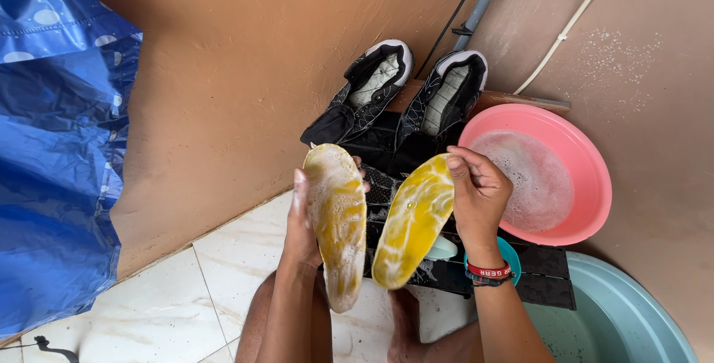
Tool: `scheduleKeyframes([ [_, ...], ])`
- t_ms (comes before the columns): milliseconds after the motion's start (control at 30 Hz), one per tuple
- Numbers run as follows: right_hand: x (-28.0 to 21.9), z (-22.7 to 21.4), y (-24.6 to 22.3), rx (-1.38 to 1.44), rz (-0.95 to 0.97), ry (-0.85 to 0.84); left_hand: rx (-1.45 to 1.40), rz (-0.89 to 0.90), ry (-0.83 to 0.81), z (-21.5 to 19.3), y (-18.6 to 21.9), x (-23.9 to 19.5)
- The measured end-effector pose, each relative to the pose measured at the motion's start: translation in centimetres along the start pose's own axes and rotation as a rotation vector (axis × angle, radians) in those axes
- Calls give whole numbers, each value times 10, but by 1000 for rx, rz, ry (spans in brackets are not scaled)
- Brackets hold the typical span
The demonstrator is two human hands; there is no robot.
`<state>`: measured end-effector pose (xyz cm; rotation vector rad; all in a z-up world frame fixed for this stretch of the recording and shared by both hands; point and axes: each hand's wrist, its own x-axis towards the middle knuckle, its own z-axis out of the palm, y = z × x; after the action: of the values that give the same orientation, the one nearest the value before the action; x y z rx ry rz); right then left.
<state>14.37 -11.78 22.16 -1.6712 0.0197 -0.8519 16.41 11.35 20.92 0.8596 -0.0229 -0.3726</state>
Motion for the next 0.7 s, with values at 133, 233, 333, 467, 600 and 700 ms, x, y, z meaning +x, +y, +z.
scheduleKeyframes([
  [133, -2, 5, -10, -24, 10, -53, 461, 58, 12, -17, -10, 5],
  [233, -6, 9, -8, -14, 36, -98, 470, 58, 29, 0, -22, 5],
  [333, -8, 13, -9, -19, 55, -127, 411, 53, -11, 21, -21, 2],
  [467, -9, 17, -9, -10, 74, -149, 372, -14, -82, 36, -13, -7],
  [600, -2, 11, -5, -96, 127, -283, 378, -120, 74, 43, -4, -10],
  [700, 7, -7, 3, -210, 234, -424, 442, -143, 218, 32, -11, 1],
])
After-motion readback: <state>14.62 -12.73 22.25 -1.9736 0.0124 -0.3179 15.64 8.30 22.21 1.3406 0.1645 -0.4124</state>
